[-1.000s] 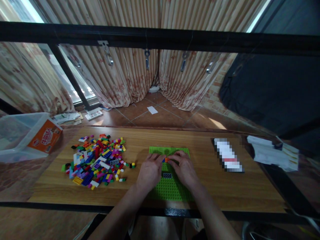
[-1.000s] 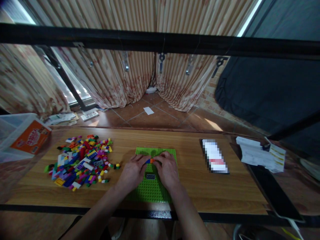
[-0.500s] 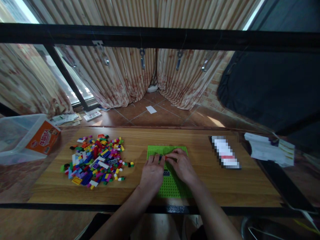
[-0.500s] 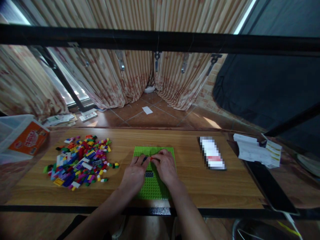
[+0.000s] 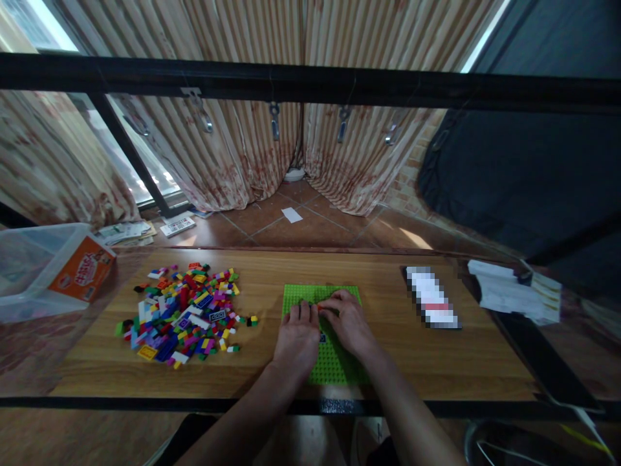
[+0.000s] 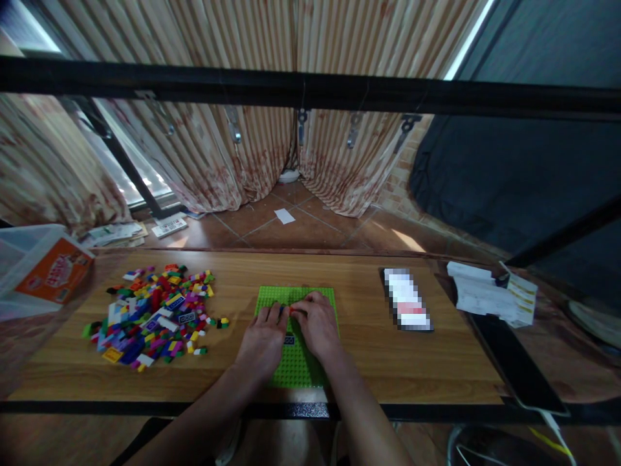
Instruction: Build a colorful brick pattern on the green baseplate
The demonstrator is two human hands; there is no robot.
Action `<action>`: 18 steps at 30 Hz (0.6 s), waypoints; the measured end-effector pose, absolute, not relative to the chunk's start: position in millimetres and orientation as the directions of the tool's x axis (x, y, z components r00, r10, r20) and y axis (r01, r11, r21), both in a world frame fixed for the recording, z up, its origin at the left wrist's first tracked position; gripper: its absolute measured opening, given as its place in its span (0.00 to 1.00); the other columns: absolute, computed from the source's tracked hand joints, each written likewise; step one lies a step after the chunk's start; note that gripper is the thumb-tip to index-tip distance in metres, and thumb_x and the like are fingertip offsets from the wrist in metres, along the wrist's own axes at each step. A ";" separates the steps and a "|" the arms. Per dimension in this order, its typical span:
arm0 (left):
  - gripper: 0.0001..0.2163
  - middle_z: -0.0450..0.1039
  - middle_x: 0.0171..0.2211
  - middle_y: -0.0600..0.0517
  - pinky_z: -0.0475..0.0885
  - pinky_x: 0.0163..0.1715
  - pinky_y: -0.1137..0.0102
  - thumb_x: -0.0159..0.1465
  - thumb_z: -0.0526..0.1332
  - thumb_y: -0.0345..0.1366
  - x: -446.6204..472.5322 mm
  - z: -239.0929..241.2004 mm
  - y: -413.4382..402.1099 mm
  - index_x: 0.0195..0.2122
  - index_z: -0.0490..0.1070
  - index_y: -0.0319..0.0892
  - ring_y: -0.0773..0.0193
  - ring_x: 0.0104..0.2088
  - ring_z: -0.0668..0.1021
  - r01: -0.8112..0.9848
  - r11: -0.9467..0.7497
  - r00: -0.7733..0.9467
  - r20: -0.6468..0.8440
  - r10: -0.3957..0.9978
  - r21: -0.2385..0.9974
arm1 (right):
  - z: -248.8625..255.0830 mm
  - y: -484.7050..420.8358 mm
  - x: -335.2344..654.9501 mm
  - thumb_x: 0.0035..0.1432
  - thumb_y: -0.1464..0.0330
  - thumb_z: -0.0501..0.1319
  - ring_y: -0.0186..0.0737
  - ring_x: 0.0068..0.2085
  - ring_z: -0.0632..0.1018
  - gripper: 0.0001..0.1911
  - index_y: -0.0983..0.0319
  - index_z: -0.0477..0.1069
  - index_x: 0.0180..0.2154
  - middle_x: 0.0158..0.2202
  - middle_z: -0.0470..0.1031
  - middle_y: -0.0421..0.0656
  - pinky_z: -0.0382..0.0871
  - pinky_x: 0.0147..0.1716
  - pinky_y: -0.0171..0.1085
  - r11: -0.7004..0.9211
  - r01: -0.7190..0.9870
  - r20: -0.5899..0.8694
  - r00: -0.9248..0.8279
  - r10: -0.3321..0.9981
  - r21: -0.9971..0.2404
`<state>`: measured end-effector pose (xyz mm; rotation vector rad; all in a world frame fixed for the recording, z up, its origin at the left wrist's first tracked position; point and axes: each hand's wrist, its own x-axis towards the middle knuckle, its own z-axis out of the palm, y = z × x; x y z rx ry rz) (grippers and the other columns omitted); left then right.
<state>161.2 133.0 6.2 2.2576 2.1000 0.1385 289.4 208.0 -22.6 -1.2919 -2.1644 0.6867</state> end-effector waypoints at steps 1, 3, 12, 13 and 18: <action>0.20 0.69 0.54 0.32 0.73 0.44 0.55 0.64 0.50 0.23 161.8 7.7 134.1 0.56 0.68 0.33 0.46 0.50 0.73 0.991 -0.073 0.070 0.035 0.997 0.113 | -21.5 208.5 289.4 0.57 0.70 0.63 0.43 0.42 0.72 0.08 0.55 0.81 0.36 0.38 0.71 0.44 0.67 0.46 0.44 0.416 0.632 0.170 -0.413 0.895 -0.654; 0.19 0.70 0.52 0.32 0.74 0.43 0.56 0.64 0.49 0.23 162.7 11.6 135.9 0.54 0.69 0.32 0.46 0.49 0.73 0.991 -0.070 0.066 0.036 0.997 0.118 | -20.1 208.7 289.4 0.56 0.70 0.63 0.43 0.43 0.72 0.09 0.54 0.81 0.36 0.38 0.71 0.44 0.67 0.46 0.44 0.415 0.639 0.162 -0.416 0.895 -0.648; 0.21 0.69 0.55 0.36 0.73 0.45 0.56 0.64 0.49 0.22 160.5 7.6 131.1 0.57 0.68 0.35 0.48 0.50 0.73 0.995 -0.075 0.071 0.054 0.996 0.067 | -25.5 204.1 288.5 0.57 0.69 0.63 0.43 0.43 0.72 0.08 0.54 0.81 0.37 0.39 0.71 0.44 0.68 0.47 0.44 0.410 0.639 0.196 -0.380 0.904 -0.651; 0.21 0.69 0.55 0.36 0.73 0.45 0.55 0.64 0.49 0.22 160.3 6.3 130.6 0.57 0.68 0.35 0.48 0.51 0.73 0.995 -0.071 0.066 0.061 0.996 0.076 | -25.9 204.1 288.5 0.57 0.69 0.63 0.44 0.43 0.72 0.08 0.54 0.81 0.37 0.39 0.72 0.44 0.68 0.47 0.44 0.409 0.635 0.198 -0.378 0.905 -0.655; 0.22 0.70 0.55 0.40 0.73 0.47 0.56 0.62 0.51 0.22 155.9 6.2 131.2 0.57 0.68 0.40 0.49 0.51 0.72 0.992 -0.068 0.063 0.048 0.997 0.110 | -25.8 204.2 288.1 0.58 0.68 0.63 0.44 0.45 0.72 0.08 0.54 0.81 0.38 0.40 0.71 0.45 0.68 0.49 0.46 0.397 0.622 0.194 -0.369 0.909 -0.675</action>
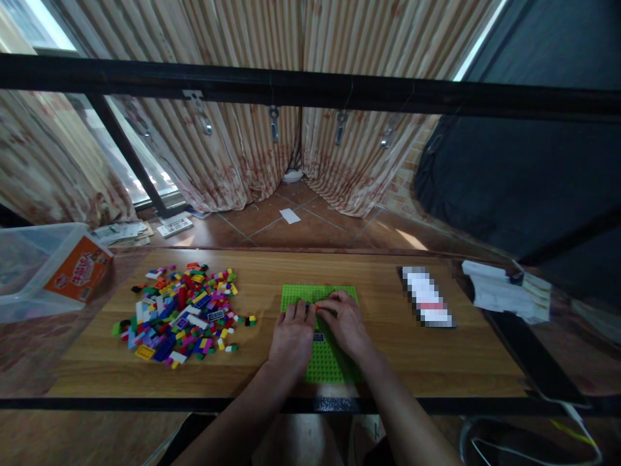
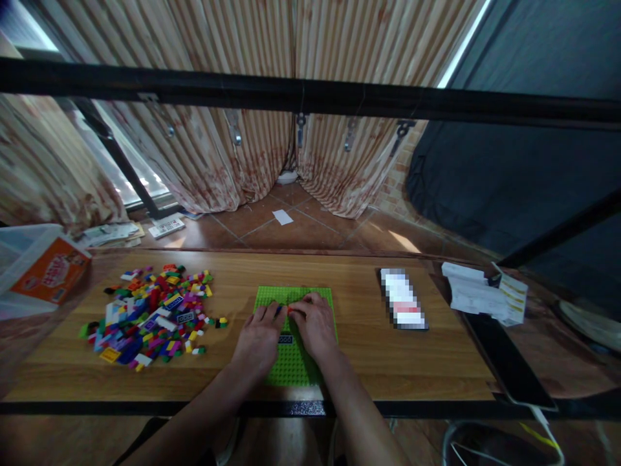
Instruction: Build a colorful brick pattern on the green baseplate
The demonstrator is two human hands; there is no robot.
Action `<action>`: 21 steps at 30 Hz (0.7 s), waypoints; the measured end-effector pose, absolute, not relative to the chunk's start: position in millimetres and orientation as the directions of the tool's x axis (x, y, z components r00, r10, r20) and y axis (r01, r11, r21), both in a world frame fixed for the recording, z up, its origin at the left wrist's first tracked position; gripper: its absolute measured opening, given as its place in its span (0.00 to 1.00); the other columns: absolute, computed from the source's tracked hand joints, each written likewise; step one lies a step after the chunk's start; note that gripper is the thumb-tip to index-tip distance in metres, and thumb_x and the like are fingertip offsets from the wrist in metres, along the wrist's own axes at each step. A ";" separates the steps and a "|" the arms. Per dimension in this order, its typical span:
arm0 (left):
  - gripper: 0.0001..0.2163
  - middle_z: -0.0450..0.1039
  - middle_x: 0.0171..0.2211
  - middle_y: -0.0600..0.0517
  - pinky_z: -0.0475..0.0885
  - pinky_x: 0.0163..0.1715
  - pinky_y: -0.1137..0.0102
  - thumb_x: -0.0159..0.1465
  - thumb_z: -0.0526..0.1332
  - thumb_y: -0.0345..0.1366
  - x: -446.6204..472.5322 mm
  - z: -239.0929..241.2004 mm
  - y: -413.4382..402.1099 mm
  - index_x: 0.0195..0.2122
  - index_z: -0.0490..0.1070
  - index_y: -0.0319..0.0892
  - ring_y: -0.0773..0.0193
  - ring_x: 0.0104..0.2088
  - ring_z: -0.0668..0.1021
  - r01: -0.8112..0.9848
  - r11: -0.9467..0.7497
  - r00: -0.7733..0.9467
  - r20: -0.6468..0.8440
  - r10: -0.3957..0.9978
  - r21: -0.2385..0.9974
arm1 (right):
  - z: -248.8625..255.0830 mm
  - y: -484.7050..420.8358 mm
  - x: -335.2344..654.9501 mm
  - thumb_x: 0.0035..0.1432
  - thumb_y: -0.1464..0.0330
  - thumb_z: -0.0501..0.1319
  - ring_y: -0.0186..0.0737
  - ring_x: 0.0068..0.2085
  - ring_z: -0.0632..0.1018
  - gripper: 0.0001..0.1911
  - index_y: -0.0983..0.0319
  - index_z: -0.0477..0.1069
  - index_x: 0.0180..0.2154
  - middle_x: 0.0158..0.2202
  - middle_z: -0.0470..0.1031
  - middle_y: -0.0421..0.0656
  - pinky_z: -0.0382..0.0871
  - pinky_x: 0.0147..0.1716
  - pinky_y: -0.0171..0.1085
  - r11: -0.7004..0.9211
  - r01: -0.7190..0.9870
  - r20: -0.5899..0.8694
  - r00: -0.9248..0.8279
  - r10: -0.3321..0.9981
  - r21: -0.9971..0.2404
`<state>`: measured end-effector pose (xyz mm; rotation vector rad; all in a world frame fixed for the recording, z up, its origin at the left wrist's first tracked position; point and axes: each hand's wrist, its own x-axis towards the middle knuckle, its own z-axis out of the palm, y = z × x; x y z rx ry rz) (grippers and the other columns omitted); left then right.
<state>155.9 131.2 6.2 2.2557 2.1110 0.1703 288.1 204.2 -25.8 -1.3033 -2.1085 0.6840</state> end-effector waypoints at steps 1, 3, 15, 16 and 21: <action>0.23 0.70 0.56 0.42 0.73 0.47 0.56 0.61 0.51 0.22 153.8 6.3 131.7 0.57 0.69 0.41 0.49 0.51 0.72 0.990 -0.065 0.060 0.045 0.997 0.126 | -25.2 203.8 288.4 0.58 0.68 0.63 0.44 0.45 0.73 0.08 0.54 0.81 0.38 0.40 0.71 0.45 0.68 0.49 0.46 0.391 0.620 0.186 -0.370 0.910 -0.680; 0.24 0.70 0.56 0.44 0.72 0.48 0.57 0.60 0.52 0.21 148.1 5.2 133.2 0.56 0.70 0.43 0.50 0.51 0.72 0.980 -0.064 0.055 0.053 0.997 0.191 | -22.8 202.4 290.2 0.57 0.68 0.64 0.45 0.47 0.72 0.09 0.55 0.80 0.40 0.42 0.70 0.45 0.67 0.50 0.46 0.380 0.620 0.171 -0.370 0.913 -0.687; 0.29 0.74 0.52 0.48 0.71 0.54 0.62 0.54 0.50 0.16 121.7 -6.7 142.3 0.55 0.71 0.41 0.59 0.52 0.74 0.821 -0.060 -0.044 0.169 0.985 0.568 | 12.8 173.2 310.7 0.50 0.65 0.70 0.44 0.47 0.73 0.17 0.55 0.76 0.43 0.45 0.73 0.43 0.68 0.48 0.45 0.386 0.498 -0.005 -0.618 0.786 -0.777; 0.28 0.74 0.52 0.47 0.72 0.53 0.62 0.55 0.50 0.16 121.6 -6.3 143.1 0.55 0.71 0.41 0.59 0.51 0.75 0.811 -0.044 -0.065 0.164 0.984 0.583 | 12.2 170.8 309.0 0.49 0.68 0.71 0.44 0.47 0.73 0.16 0.55 0.76 0.42 0.44 0.72 0.43 0.68 0.47 0.45 0.400 0.519 -0.018 -0.627 0.779 -0.755; 0.21 0.75 0.50 0.46 0.72 0.53 0.61 0.62 0.51 0.22 121.9 -3.3 146.7 0.53 0.71 0.40 0.58 0.50 0.77 0.794 -0.035 -0.101 0.188 0.977 0.606 | 9.6 169.4 304.4 0.54 0.74 0.65 0.41 0.44 0.74 0.07 0.58 0.76 0.35 0.39 0.73 0.42 0.67 0.45 0.43 0.433 0.547 0.018 -0.605 0.796 -0.717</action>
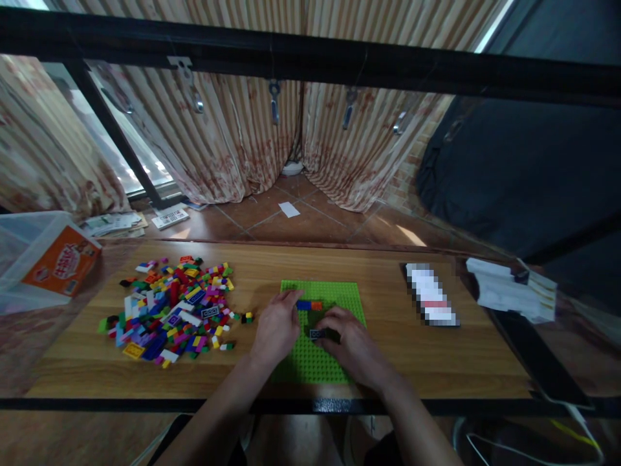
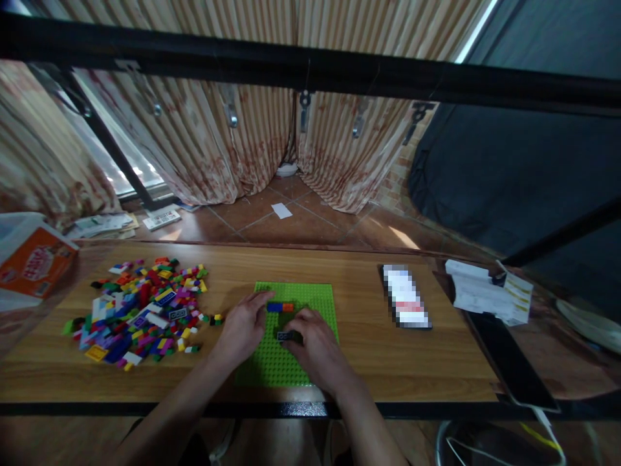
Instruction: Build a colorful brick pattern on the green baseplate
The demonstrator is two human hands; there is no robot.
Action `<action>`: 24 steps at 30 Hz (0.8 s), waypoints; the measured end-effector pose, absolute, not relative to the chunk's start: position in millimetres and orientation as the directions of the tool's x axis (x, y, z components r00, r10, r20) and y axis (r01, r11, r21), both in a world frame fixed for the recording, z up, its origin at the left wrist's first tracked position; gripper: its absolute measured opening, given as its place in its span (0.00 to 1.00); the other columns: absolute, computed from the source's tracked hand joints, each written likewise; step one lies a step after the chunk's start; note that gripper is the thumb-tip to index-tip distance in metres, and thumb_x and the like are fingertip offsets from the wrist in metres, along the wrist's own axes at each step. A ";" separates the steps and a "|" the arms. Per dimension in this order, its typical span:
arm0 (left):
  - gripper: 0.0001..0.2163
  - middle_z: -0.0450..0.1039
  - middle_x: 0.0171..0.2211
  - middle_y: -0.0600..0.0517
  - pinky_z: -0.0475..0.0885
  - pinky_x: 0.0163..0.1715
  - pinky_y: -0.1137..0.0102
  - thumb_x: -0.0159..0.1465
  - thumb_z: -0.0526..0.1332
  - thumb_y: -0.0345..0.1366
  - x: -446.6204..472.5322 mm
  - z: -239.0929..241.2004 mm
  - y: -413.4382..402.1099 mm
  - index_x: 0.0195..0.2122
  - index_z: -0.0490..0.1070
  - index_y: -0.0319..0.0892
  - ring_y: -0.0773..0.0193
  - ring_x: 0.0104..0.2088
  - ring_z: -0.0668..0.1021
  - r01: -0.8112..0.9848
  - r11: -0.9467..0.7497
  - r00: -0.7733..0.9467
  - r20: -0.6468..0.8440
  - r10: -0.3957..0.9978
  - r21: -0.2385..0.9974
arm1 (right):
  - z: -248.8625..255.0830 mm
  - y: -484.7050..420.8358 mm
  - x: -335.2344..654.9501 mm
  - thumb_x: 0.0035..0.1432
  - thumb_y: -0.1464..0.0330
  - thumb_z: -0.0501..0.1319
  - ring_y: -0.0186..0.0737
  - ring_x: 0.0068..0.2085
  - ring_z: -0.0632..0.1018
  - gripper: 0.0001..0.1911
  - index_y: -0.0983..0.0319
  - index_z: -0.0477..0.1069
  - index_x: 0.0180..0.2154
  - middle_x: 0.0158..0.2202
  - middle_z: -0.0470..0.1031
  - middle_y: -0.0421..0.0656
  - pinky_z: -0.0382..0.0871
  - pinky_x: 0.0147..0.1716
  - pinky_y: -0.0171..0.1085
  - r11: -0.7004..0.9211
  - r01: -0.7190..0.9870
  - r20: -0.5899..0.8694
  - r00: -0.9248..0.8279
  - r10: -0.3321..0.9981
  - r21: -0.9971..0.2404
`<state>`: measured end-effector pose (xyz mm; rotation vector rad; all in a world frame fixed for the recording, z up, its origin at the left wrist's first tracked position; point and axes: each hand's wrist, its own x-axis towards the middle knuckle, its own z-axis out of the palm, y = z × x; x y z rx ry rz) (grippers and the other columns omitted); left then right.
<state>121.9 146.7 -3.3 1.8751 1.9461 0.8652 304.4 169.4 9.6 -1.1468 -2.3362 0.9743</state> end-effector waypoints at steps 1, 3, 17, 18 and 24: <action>0.19 0.75 0.50 0.46 0.73 0.53 0.60 0.62 0.52 0.23 121.8 -2.8 147.3 0.53 0.71 0.40 0.57 0.50 0.77 0.796 -0.033 -0.112 0.200 0.973 0.605 | 10.1 171.0 305.3 0.55 0.74 0.64 0.41 0.43 0.74 0.06 0.58 0.75 0.35 0.38 0.74 0.42 0.67 0.44 0.42 0.417 0.542 0.031 -0.583 0.812 -0.729; 0.18 0.76 0.49 0.46 0.74 0.52 0.59 0.63 0.53 0.24 121.5 -2.1 148.3 0.52 0.72 0.40 0.57 0.49 0.77 0.802 -0.037 -0.132 0.237 0.962 0.597 | 11.3 174.9 308.1 0.57 0.73 0.62 0.39 0.40 0.75 0.05 0.59 0.74 0.36 0.37 0.75 0.41 0.67 0.42 0.40 0.370 0.540 0.046 -0.520 0.853 -0.756; 0.15 0.76 0.48 0.45 0.72 0.52 0.56 0.63 0.55 0.25 136.3 -7.1 151.8 0.50 0.72 0.40 0.56 0.49 0.76 0.786 -0.259 0.011 0.406 0.914 0.562 | 7.4 186.2 315.9 0.64 0.58 0.51 0.37 0.25 0.74 0.18 0.62 0.70 0.46 0.26 0.74 0.40 0.69 0.28 0.37 0.139 0.435 0.045 -0.219 0.975 -0.889; 0.15 0.76 0.47 0.45 0.72 0.52 0.56 0.62 0.56 0.25 136.2 -7.6 151.9 0.49 0.72 0.40 0.56 0.49 0.76 0.789 -0.260 0.016 0.404 0.915 0.557 | 7.4 187.0 316.6 0.64 0.57 0.51 0.37 0.24 0.74 0.18 0.62 0.70 0.46 0.25 0.73 0.40 0.68 0.27 0.36 0.116 0.413 0.036 -0.197 0.980 -0.903; 0.13 0.77 0.47 0.47 0.72 0.52 0.56 0.62 0.57 0.26 135.2 -10.0 152.4 0.47 0.74 0.41 0.56 0.48 0.76 0.808 -0.202 -0.014 0.361 0.932 0.553 | 3.9 189.9 317.2 0.60 0.55 0.55 0.36 0.24 0.74 0.19 0.62 0.75 0.41 0.26 0.74 0.41 0.68 0.25 0.35 -0.010 0.345 -0.066 -0.151 0.986 -0.939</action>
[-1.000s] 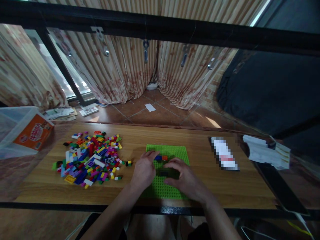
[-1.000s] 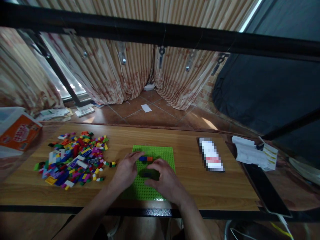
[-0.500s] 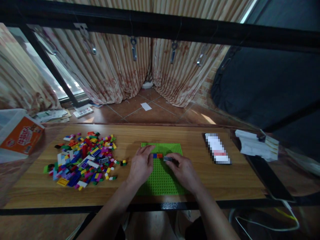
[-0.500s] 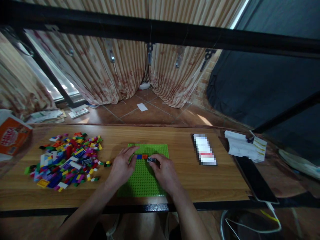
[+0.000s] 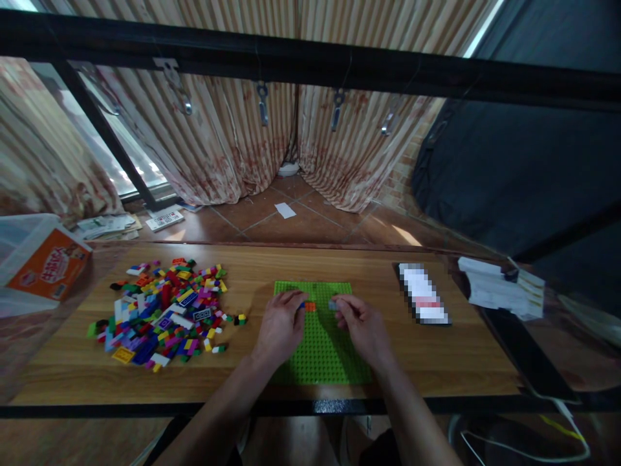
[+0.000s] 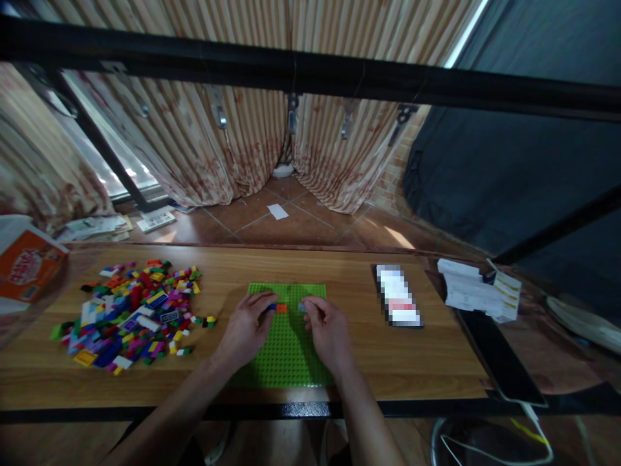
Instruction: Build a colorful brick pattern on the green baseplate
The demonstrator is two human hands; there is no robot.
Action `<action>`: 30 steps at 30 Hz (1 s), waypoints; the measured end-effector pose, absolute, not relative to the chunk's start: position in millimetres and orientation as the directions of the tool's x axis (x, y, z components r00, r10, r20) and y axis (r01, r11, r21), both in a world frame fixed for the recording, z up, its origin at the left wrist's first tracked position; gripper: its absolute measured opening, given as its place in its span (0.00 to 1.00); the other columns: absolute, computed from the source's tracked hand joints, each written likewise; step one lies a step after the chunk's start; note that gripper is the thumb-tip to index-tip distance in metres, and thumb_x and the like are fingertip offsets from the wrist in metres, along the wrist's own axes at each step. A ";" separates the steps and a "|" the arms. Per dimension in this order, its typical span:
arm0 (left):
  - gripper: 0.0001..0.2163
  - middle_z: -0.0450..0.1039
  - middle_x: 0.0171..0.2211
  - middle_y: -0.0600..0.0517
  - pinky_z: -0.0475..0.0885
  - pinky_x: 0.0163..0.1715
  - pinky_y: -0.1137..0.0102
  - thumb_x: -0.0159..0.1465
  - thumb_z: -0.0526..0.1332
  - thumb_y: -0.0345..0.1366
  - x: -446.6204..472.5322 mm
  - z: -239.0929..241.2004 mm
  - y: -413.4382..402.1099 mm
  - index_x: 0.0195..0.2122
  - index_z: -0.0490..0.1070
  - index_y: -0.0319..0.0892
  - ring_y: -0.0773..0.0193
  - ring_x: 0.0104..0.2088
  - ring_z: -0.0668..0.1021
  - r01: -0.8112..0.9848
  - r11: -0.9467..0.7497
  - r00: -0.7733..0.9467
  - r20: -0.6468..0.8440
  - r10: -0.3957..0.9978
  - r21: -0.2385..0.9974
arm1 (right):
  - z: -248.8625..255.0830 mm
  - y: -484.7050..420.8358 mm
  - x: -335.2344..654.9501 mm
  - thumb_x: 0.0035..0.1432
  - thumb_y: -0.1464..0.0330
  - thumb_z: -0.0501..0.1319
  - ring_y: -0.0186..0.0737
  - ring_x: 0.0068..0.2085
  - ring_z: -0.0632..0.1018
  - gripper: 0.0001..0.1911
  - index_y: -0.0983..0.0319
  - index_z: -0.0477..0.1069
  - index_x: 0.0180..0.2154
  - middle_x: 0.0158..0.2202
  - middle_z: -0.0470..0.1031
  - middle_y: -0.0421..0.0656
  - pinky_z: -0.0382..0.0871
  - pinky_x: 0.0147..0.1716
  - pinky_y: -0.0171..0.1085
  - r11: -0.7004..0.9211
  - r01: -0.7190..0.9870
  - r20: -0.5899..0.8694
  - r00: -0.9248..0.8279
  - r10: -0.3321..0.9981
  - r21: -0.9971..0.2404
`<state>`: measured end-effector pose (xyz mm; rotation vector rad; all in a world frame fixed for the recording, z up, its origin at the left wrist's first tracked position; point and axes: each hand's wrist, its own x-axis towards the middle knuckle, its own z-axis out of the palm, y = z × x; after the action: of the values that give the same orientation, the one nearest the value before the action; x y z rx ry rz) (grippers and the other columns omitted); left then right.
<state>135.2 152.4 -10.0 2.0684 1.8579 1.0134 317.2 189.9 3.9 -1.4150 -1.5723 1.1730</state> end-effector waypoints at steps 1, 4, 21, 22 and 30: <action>0.13 0.77 0.47 0.47 0.72 0.52 0.56 0.62 0.57 0.26 134.7 -10.1 152.5 0.47 0.74 0.41 0.56 0.48 0.76 0.808 -0.192 -0.022 0.354 0.935 0.557 | 3.2 190.3 316.8 0.59 0.55 0.56 0.36 0.24 0.75 0.19 0.62 0.75 0.41 0.27 0.75 0.41 0.69 0.26 0.35 -0.025 0.340 -0.080 -0.149 0.986 -0.940; 0.14 0.77 0.47 0.47 0.72 0.52 0.56 0.62 0.57 0.26 131.9 -9.7 153.5 0.47 0.74 0.41 0.56 0.48 0.76 0.804 -0.161 -0.051 0.337 0.940 0.572 | 1.1 192.0 315.8 0.56 0.57 0.58 0.37 0.26 0.76 0.18 0.62 0.75 0.42 0.30 0.76 0.42 0.70 0.27 0.36 -0.055 0.309 -0.108 -0.159 0.981 -0.950; 0.15 0.77 0.46 0.45 0.73 0.52 0.56 0.60 0.56 0.22 125.6 -9.2 155.6 0.46 0.75 0.39 0.56 0.48 0.77 0.803 -0.106 -0.094 0.300 0.949 0.586 | -4.8 194.8 313.9 0.57 0.63 0.59 0.43 0.40 0.78 0.13 0.58 0.78 0.42 0.40 0.79 0.45 0.69 0.43 0.43 0.167 0.625 -0.017 -0.278 0.961 -0.763; 0.16 0.77 0.46 0.46 0.73 0.52 0.57 0.60 0.56 0.23 125.4 -9.7 155.6 0.46 0.75 0.40 0.56 0.47 0.77 0.805 -0.108 -0.091 0.302 0.949 0.583 | -4.6 195.3 314.4 0.56 0.64 0.60 0.44 0.40 0.77 0.13 0.57 0.78 0.42 0.40 0.78 0.45 0.69 0.43 0.43 0.174 0.665 -0.006 -0.260 0.966 -0.726; 0.16 0.77 0.47 0.47 0.73 0.52 0.57 0.61 0.55 0.23 126.7 -10.2 154.6 0.46 0.76 0.42 0.57 0.47 0.77 0.804 -0.124 -0.074 0.305 0.950 0.582 | -8.7 197.3 316.2 0.56 0.69 0.61 0.43 0.40 0.76 0.10 0.57 0.78 0.40 0.39 0.75 0.45 0.69 0.43 0.42 0.251 0.724 0.056 -0.283 0.957 -0.642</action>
<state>126.7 154.6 -10.2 1.9745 1.9189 0.9792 316.2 197.3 -8.7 -1.5291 -2.0905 0.7125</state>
